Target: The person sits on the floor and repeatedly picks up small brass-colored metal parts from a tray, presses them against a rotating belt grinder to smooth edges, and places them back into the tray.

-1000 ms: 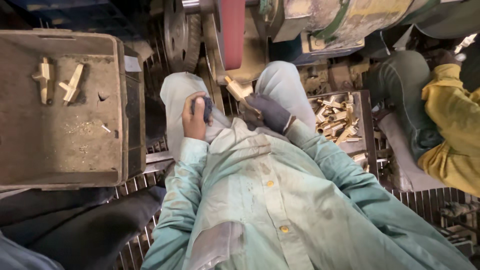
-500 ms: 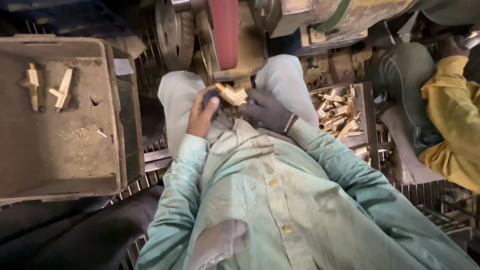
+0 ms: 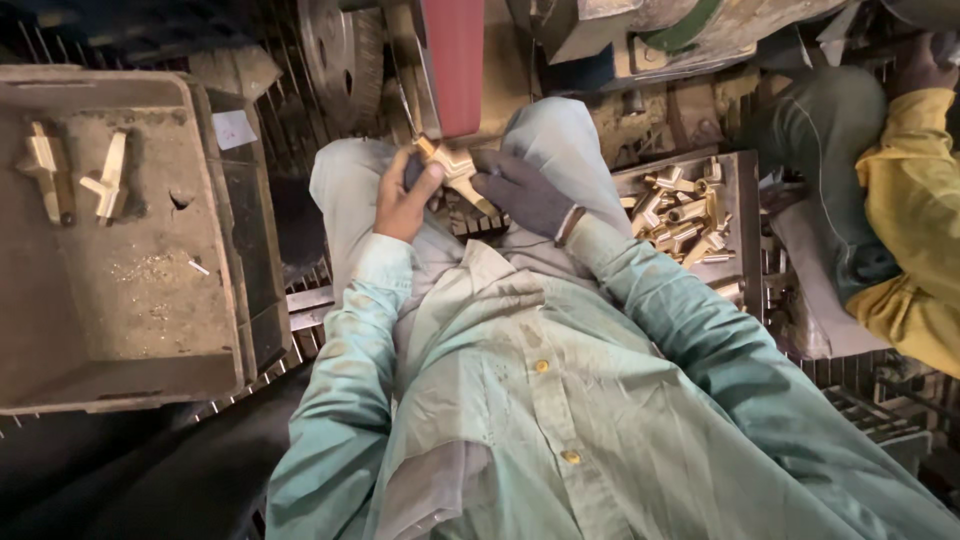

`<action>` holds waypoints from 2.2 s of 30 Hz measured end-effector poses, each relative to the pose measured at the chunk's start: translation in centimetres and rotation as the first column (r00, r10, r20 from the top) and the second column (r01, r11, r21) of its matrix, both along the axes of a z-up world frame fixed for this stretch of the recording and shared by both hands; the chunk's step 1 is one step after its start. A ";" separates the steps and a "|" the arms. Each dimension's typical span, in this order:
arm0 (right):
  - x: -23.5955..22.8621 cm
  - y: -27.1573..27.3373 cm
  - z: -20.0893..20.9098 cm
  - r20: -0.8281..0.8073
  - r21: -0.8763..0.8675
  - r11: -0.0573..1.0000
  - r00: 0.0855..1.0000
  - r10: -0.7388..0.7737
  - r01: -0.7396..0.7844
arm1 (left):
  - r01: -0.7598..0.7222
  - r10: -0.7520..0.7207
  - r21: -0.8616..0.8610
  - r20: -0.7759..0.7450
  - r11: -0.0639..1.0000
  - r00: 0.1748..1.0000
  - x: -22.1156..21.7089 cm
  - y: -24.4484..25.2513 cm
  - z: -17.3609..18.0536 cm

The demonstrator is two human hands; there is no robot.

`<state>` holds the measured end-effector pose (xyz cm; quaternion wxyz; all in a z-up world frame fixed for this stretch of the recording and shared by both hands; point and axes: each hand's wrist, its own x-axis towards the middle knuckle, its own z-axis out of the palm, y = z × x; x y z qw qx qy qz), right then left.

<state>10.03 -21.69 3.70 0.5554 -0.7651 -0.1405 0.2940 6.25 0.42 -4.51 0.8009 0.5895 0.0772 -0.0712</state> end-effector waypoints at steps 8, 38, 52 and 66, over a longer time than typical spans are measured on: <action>0.0 2.3 -1.0 -0.296 -0.005 0.961 0.917 -0.266 0.277 | -0.053 0.066 0.176 -0.063 0.983 0.996 1.6 -0.1 -3.4; 1.2 2.4 -4.9 -0.538 0.018 0.960 0.812 -0.228 0.281 | -0.266 -0.111 -0.388 -0.722 0.883 0.683 3.4 -3.7 -6.2; -1.2 0.1 -9.9 0.091 -0.165 0.979 0.991 -0.103 0.117 | -0.170 0.110 -0.099 -0.438 0.981 0.892 2.1 -2.9 -6.3; -2.1 -0.6 0.4 0.029 -0.116 0.992 0.998 -0.047 0.050 | -0.183 0.131 0.263 0.204 0.947 0.970 -1.3 -2.4 1.1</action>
